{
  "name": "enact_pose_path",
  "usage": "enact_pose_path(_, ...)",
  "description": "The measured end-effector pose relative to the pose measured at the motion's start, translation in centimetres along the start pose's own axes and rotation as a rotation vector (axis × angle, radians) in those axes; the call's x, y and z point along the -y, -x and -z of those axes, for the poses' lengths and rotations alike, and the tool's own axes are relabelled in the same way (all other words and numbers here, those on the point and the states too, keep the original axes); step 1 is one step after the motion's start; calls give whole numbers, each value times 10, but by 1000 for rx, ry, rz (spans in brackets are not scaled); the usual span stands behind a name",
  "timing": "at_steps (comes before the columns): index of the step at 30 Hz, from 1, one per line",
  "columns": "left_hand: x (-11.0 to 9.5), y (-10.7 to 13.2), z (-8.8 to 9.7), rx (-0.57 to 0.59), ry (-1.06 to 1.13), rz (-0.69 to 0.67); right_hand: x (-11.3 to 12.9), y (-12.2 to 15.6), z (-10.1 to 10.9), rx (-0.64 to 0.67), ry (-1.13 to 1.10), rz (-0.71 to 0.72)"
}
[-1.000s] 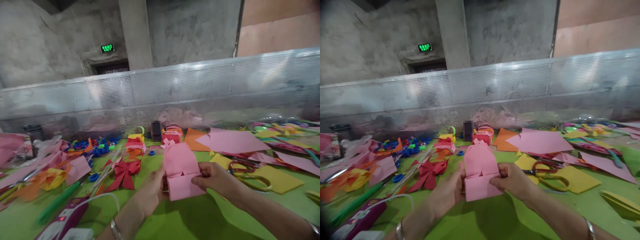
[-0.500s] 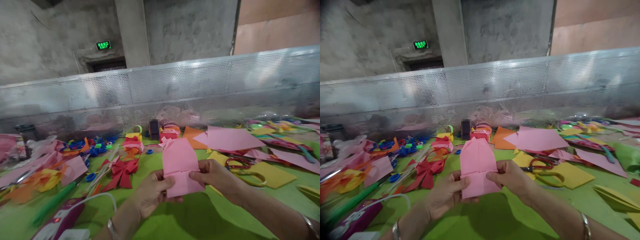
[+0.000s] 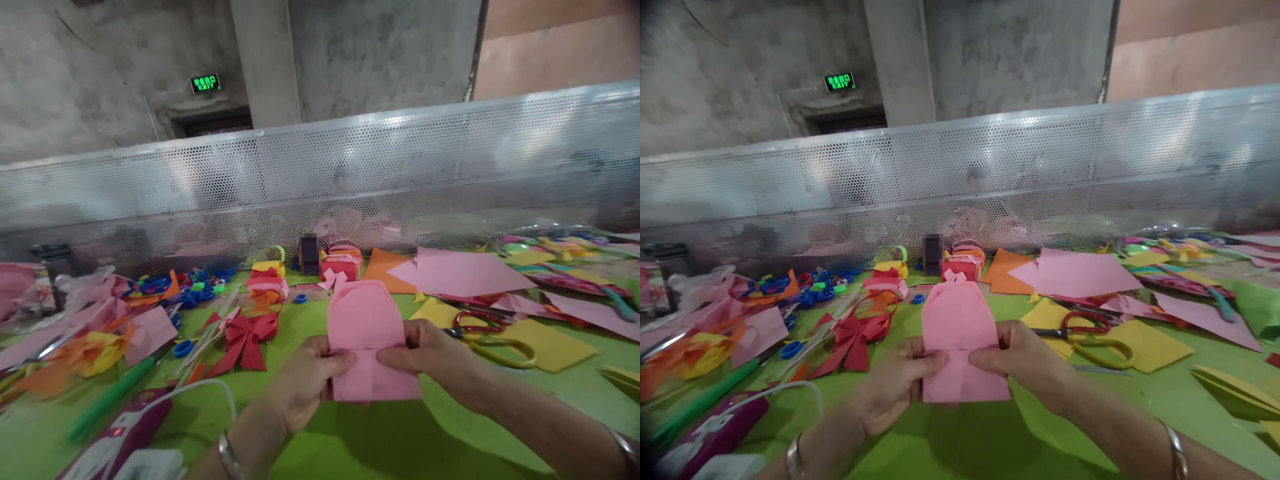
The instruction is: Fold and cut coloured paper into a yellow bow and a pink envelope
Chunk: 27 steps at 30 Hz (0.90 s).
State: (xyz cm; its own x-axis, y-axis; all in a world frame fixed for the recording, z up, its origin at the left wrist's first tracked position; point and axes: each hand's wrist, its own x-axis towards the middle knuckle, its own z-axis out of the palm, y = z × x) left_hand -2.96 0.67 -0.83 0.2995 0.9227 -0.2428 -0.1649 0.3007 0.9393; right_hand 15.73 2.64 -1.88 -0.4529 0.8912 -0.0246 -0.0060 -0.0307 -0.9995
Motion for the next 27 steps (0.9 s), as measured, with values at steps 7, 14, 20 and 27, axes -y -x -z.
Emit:
enact_pose_path(7, -2, 1, 5, 70, 118, 8, -1, 1, 3, -39, -84, -23)
enact_pose_path(14, -8, 2, 2, -72, 114, 49, 2, 0, 3, -11, -54, 13)
enact_pose_path(20, -9, 0, 5, -46, 112, 124, -4, -9, 9, -75, 189, 131)
enact_pose_path(27, -1, -5, 5, -156, 215, -62, -10, -13, 12, -162, 310, 118)
